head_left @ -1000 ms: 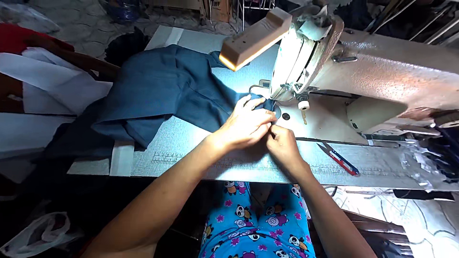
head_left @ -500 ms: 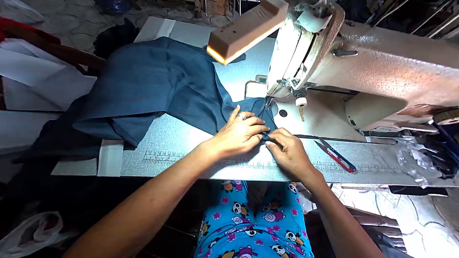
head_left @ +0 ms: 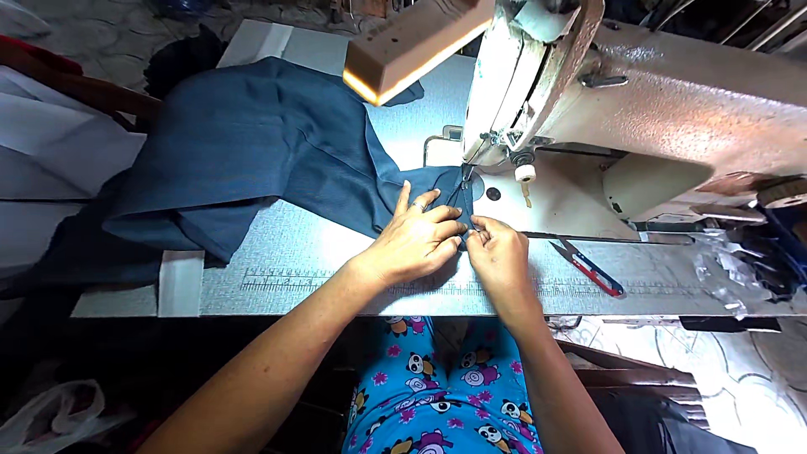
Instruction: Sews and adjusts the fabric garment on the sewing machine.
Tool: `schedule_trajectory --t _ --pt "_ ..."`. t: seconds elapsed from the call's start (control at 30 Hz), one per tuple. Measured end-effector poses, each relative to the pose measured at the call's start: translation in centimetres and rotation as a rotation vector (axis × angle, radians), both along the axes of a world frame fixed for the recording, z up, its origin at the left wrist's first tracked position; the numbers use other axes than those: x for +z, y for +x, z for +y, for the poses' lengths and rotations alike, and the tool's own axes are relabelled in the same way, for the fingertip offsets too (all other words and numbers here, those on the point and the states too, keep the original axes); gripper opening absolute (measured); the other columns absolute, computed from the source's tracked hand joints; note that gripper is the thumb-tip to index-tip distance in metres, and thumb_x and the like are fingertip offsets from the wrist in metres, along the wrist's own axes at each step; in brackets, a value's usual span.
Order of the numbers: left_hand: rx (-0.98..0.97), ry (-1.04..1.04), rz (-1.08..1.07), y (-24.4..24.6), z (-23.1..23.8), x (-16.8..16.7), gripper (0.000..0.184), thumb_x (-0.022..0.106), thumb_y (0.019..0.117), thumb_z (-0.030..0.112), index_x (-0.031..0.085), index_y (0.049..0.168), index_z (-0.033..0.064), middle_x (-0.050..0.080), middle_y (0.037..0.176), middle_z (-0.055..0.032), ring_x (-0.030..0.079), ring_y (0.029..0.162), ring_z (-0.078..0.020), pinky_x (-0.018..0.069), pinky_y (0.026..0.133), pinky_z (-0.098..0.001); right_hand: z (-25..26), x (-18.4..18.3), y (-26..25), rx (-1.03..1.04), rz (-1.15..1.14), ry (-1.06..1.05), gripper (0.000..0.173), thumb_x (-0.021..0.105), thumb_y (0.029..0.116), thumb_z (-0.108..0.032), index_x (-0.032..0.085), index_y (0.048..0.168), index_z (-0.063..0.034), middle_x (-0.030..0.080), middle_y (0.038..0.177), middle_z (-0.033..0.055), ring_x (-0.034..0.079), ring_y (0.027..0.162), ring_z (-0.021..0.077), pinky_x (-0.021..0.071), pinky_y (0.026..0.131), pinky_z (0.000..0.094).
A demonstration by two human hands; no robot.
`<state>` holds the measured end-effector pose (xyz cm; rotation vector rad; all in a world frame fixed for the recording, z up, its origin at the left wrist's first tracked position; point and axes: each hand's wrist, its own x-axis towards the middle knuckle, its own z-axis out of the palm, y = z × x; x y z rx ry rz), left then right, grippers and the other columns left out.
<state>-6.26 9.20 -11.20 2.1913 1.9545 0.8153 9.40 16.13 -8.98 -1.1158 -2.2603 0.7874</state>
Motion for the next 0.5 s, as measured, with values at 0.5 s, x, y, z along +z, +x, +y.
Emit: schedule_trajectory --t 0.5 --pt "0.067 -0.057 -0.005 1.5 -1.1 0.5 0.051 0.034 0.1038 0.037 0.078 0.118 0.0161 0.062 0.144 -0.0134 0.040 0.144 -0.0496 0.0122 0.113 -0.0796 -0.6 0.6 -0.2 0.067 -0.150 0.020 0.027 0.059 0.0954 0.000 0.073 0.117 0.0065 0.069 0.095 0.0227 0.069 0.086 0.0360 0.0561 0.074 0.0489"
